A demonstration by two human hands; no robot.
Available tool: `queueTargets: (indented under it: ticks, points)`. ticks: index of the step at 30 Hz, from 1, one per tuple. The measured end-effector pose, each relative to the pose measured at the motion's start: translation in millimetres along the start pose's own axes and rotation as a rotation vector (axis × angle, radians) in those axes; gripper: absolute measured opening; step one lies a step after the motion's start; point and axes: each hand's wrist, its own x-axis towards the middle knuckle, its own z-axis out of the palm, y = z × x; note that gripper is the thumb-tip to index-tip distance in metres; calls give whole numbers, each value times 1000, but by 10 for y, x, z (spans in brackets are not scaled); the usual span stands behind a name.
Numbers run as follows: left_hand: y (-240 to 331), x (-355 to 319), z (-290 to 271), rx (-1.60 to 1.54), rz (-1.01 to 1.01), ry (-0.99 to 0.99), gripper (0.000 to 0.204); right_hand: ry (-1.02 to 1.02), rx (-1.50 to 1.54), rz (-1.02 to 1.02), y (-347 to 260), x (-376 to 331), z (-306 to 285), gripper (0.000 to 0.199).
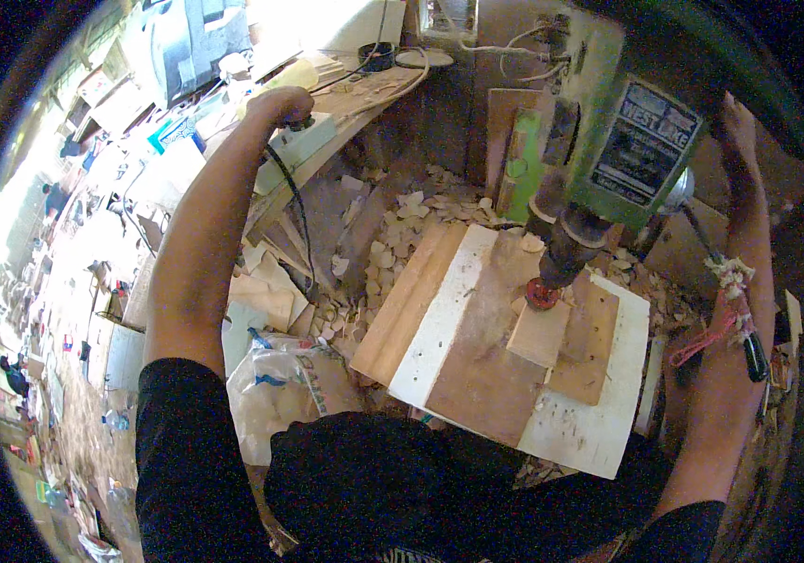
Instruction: The person uses a drill press to bore holes into small wooden blocks. They position each block under the drill bit, lower the spindle to drill, then lift and remove the block. The person repeats this process for several blocks, occasionally inspecting the drilled holes.
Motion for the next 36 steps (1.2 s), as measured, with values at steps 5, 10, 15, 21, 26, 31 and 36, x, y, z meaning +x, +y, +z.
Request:
queueTargets:
  ticks: [5,10,15,21,26,31,36]
  points:
    - [60,-12,-126,-52,-74,-106,21,19,-9,35,46,30,-28,41]
    - [360,-362,-280,59,-139,36,26,10,-65,-15,94,93,-18,44]
    - [299,-273,-224,71,-108,-57,26,-40,-95,-8,57,60,-22,47]
    - [135,-336,-185,-500,-133,-139,14,19,36,-21,-39,-53,13,48]
    - [184,-436,-288,-299,22,-116,24,25,-38,-21,-44,-53,26,49]
    - [98,-135,-91,204,178,-38,37,-1,-205,35,-74,-2,-18,52]
    - [99,-104,-59,89,22,-27,38,-43,-235,2,-37,-5,-41,52]
